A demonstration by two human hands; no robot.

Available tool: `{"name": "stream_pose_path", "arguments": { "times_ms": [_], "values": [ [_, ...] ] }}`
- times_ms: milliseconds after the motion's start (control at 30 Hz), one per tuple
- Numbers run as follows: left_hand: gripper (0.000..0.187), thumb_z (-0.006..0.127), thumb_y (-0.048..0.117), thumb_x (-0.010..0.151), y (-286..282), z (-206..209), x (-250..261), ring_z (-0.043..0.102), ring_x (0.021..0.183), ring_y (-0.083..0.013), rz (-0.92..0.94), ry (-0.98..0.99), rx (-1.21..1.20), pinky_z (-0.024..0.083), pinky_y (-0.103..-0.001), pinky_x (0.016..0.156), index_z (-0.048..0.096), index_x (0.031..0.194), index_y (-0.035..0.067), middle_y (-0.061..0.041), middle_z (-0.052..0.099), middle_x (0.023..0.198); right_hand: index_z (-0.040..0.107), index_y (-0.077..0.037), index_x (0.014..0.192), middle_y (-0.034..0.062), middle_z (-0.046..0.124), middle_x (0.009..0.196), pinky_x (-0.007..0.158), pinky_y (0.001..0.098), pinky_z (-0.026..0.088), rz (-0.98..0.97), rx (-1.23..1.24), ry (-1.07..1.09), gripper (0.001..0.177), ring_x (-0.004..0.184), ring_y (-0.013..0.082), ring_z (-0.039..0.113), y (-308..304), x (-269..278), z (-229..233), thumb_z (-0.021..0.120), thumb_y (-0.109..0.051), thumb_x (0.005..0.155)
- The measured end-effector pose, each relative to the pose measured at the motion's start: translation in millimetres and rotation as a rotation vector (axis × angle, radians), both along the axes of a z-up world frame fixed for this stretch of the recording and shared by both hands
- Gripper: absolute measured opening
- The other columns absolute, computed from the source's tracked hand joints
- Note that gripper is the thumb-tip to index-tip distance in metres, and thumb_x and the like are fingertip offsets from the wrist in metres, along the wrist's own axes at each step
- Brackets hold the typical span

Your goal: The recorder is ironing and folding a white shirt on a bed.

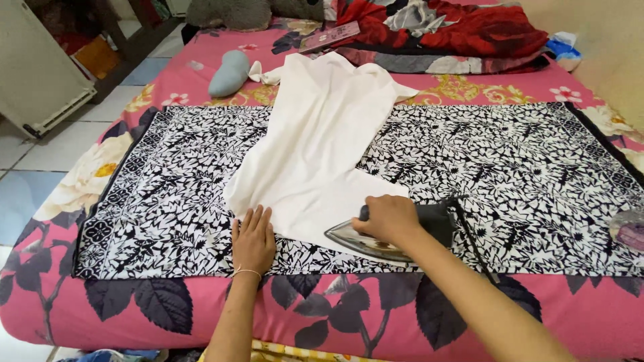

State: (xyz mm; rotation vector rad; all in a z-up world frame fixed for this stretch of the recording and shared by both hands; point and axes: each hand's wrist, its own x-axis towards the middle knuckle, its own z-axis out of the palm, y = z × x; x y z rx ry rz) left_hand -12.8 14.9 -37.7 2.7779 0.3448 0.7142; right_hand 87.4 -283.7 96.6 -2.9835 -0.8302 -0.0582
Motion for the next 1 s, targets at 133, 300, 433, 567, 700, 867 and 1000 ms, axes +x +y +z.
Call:
{"name": "stream_pose_path", "arguments": {
  "times_ms": [133,300,433,567,700,867,1000],
  "values": [
    [0.049,0.04,0.03,0.102,-2,4,-3,0.037,0.148,-0.0248,0.005,0.018,0.006,0.018,-0.049,0.123,0.054,0.147,0.017,-0.006,0.047,0.157,0.075,-0.012,0.093,0.0128,0.076,0.084,0.073,0.0458,0.059,-0.052,-0.032,-0.012,0.056,0.083,0.031,0.074,-27,-9,5,0.065,-0.065,0.078],
    [0.049,0.041,0.03,0.102,-3,4,-1,0.039,0.147,-0.0245,0.024,0.012,0.017,0.019,-0.049,0.123,0.054,0.147,0.018,-0.005,0.049,0.156,0.074,-0.012,0.095,0.0148,0.076,0.082,0.075,0.0455,0.06,-0.139,-0.068,0.044,0.056,0.08,0.0329,0.076,-32,-22,15,0.063,-0.065,0.081],
    [0.048,0.042,0.029,0.101,-4,3,-2,0.041,0.146,-0.0248,0.025,0.003,-0.005,0.021,-0.049,0.123,0.056,0.146,0.018,-0.005,0.051,0.155,0.075,-0.012,0.092,0.0167,0.076,0.082,0.076,0.0471,0.06,-0.177,-0.047,0.038,0.056,0.082,0.0348,0.075,-19,-26,13,0.064,-0.066,0.08],
    [0.048,0.043,0.028,0.1,-2,2,-1,0.041,0.146,-0.0254,0.018,-0.008,0.015,0.021,-0.05,0.122,0.056,0.145,0.017,-0.006,0.051,0.155,0.075,-0.011,0.093,0.0177,0.075,0.085,0.073,0.0483,0.06,-0.169,-0.001,0.009,0.057,0.083,0.0358,0.075,2,-33,6,0.064,-0.066,0.081],
    [0.047,0.044,0.028,0.101,-2,2,-1,0.041,0.146,-0.026,0.01,-0.022,-0.026,0.021,-0.05,0.123,0.057,0.145,0.017,-0.007,0.051,0.154,0.075,-0.009,0.091,0.018,0.075,0.086,0.075,0.0467,0.059,-0.144,0.019,0.029,0.059,0.083,0.0354,0.075,30,-27,-8,0.066,-0.066,0.081],
    [0.046,0.045,0.027,0.102,-2,1,-3,0.042,0.146,-0.0278,-0.008,-0.043,-0.015,0.022,-0.051,0.122,0.058,0.144,0.015,-0.008,0.052,0.154,0.075,-0.008,0.089,0.0164,0.075,0.083,0.071,0.0462,0.059,-0.071,0.112,-0.038,0.058,0.079,0.0339,0.075,62,-21,-27,0.071,-0.065,0.08],
    [0.046,0.045,0.027,0.101,-2,2,-1,0.043,0.145,-0.0267,0.008,-0.045,-0.005,0.022,-0.05,0.122,0.059,0.143,0.016,-0.008,0.053,0.153,0.074,-0.008,0.088,0.0154,0.075,0.082,0.07,0.046,0.059,-0.068,0.15,-0.038,0.054,0.078,0.0335,0.075,81,-23,-21,0.07,-0.062,0.081]
  ]
}}
